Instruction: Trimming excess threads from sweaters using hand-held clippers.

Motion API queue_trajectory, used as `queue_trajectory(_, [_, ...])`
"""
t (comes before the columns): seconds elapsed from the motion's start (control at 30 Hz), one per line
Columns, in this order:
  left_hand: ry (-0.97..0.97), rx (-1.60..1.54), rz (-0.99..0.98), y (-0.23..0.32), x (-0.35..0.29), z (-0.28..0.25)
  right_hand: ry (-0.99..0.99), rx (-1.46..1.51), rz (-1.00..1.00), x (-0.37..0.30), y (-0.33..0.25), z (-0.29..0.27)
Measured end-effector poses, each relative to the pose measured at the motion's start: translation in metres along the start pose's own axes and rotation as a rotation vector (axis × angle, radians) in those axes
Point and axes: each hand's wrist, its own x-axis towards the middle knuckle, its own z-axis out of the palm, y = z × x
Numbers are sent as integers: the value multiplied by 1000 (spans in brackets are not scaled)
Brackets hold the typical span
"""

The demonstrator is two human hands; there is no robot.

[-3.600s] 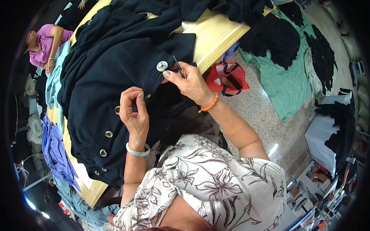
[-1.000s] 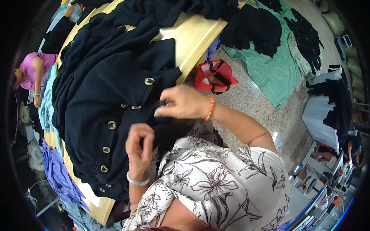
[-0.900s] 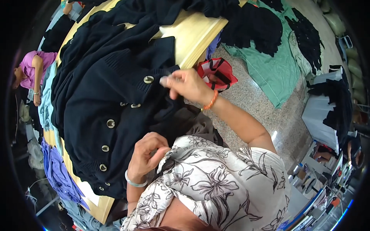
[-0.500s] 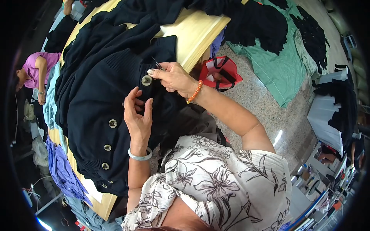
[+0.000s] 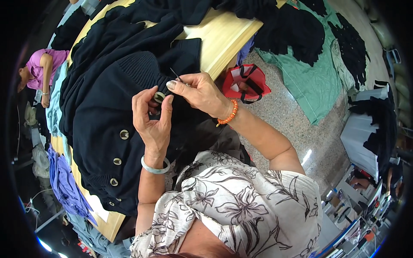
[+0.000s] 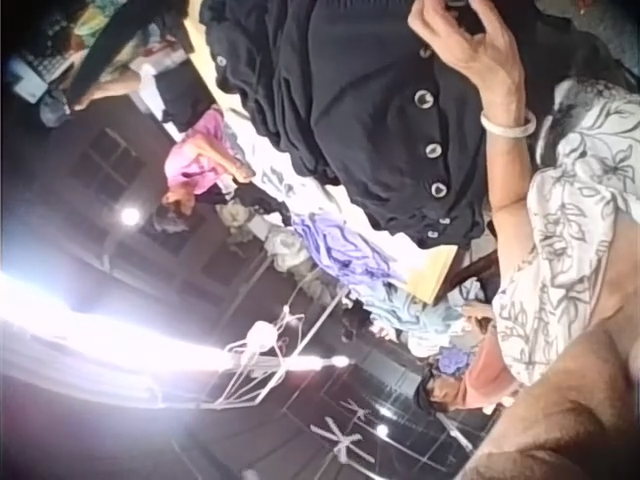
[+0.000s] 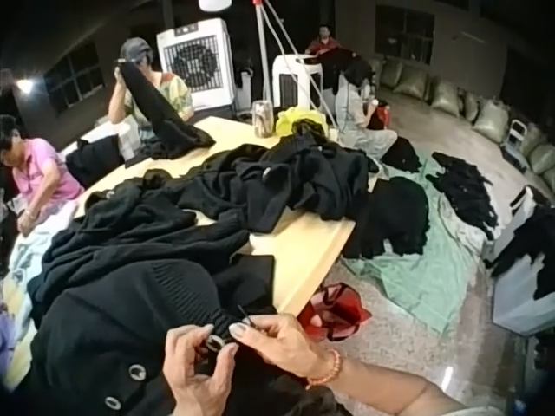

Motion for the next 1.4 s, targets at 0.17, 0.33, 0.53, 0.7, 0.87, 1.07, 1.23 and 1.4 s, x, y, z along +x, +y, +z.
queue_trajectory(0.17, [55,-136,12,2,-4,6,17,-37,-45,-2,1,2])
queue_trajectory(0.33, [69,-88,64,-3,-2,6,11,-94,-59,-3,2,1])
queue_trajectory(0.53, [56,-644,-330,-12,-10,1,21,-75,-56,-3,1,4])
queue_trajectory(0.7, [167,-742,-399,-14,-12,-1,22,10,-23,-4,2,2])
queue_trajectory(0.87, [142,-750,-416,-17,-13,-12,26,9,-10,-3,6,-12])
queue_trajectory(1.07, [45,97,65,-10,-20,-10,73,280,89,-2,1,-12])
queue_trajectory(1.23, [60,220,-46,-20,-33,-13,34,264,95,0,5,-23])
queue_trajectory(1.4, [6,63,-214,-26,-40,-22,88,217,122,1,-1,-24])
